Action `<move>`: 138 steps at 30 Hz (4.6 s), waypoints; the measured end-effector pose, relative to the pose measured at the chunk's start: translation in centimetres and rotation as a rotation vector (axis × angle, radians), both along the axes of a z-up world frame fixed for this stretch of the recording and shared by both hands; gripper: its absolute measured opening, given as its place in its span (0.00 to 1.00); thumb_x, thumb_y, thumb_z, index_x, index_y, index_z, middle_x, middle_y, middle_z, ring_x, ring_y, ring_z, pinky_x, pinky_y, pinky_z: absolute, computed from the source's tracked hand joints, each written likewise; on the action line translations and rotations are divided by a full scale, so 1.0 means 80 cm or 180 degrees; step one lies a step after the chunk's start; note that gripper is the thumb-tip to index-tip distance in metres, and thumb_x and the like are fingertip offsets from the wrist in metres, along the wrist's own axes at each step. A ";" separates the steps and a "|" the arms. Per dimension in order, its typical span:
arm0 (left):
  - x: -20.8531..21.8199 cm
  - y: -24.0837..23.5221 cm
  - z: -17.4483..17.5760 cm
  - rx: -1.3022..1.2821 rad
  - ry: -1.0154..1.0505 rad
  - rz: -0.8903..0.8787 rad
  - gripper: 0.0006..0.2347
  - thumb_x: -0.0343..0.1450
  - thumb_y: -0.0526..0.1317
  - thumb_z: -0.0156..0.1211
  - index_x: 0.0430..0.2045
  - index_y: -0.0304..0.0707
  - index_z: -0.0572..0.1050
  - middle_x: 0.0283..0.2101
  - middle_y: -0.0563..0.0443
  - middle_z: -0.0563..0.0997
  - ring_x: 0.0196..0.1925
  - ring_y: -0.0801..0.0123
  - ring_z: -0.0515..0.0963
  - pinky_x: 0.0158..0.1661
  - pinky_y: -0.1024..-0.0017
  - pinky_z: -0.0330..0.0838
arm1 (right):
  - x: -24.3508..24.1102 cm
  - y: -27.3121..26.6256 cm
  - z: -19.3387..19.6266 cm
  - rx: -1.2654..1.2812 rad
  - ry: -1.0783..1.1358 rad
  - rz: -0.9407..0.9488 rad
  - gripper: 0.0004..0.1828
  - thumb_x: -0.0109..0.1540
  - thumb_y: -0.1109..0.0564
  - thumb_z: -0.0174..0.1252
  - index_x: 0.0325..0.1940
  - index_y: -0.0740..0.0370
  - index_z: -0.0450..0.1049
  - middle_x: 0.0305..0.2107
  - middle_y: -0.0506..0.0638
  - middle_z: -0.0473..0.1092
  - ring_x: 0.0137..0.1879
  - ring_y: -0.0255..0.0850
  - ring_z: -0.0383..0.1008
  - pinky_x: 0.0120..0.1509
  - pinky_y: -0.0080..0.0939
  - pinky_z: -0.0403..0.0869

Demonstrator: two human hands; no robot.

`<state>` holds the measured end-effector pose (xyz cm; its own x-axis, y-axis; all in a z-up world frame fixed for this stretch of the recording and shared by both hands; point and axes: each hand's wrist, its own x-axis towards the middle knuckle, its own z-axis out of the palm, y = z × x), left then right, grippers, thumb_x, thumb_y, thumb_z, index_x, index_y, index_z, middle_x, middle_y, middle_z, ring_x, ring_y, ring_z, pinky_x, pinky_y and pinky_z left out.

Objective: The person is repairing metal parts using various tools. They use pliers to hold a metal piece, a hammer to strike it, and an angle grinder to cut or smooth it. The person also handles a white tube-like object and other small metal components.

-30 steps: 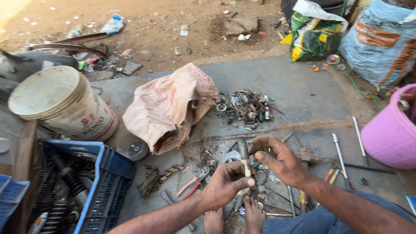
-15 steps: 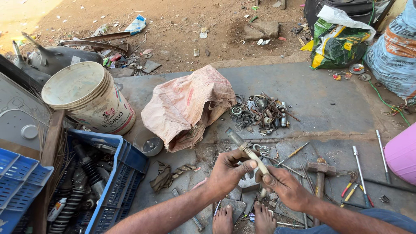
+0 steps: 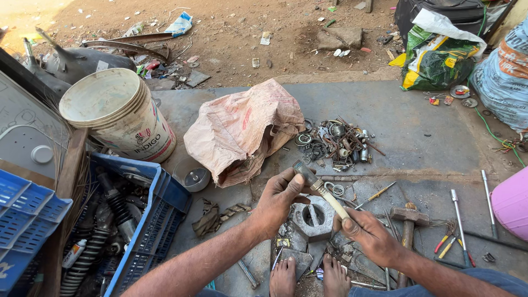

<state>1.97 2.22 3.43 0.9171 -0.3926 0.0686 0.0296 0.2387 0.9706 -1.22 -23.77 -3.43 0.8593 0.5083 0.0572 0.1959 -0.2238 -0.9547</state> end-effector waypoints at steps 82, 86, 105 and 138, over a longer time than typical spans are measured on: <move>0.062 0.030 0.007 0.1471 -0.1572 0.0543 0.12 0.71 0.41 0.67 0.40 0.31 0.73 0.30 0.48 0.83 0.33 0.77 0.77 0.36 0.73 0.73 | 0.133 -0.035 0.130 -0.2289 -0.1729 -0.0052 0.18 0.67 0.45 0.51 0.37 0.61 0.74 0.20 0.60 0.71 0.30 0.55 0.75 0.40 0.55 0.71; 0.053 0.041 0.018 0.1643 -0.1891 0.0646 0.14 0.69 0.39 0.70 0.39 0.29 0.73 0.32 0.45 0.83 0.32 0.73 0.79 0.36 0.71 0.75 | 0.125 -0.028 0.119 -0.2207 -0.2072 -0.0161 0.17 0.65 0.46 0.54 0.41 0.63 0.76 0.22 0.61 0.73 0.32 0.59 0.75 0.39 0.57 0.71; -0.003 0.053 0.029 0.2085 -0.1700 0.0482 0.16 0.70 0.44 0.65 0.45 0.33 0.75 0.33 0.40 0.83 0.36 0.53 0.85 0.38 0.63 0.76 | 0.087 -0.023 0.113 -0.1935 -0.2254 -0.0144 0.17 0.60 0.48 0.60 0.40 0.65 0.77 0.25 0.60 0.75 0.31 0.58 0.77 0.34 0.55 0.73; 0.014 0.058 -0.013 0.3107 -0.2517 0.0109 0.16 0.72 0.50 0.57 0.45 0.37 0.74 0.36 0.43 0.82 0.43 0.47 0.81 0.40 0.51 0.70 | 0.082 -0.027 0.094 -0.2290 -0.1650 0.0228 0.16 0.61 0.45 0.57 0.37 0.59 0.76 0.17 0.56 0.71 0.24 0.53 0.76 0.30 0.55 0.70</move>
<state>3.05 6.84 2.37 0.7686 -0.5661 0.2981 -0.6319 -0.5987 0.4922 5.31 -25.94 4.06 0.7788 0.6226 0.0762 0.6010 -0.7058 -0.3751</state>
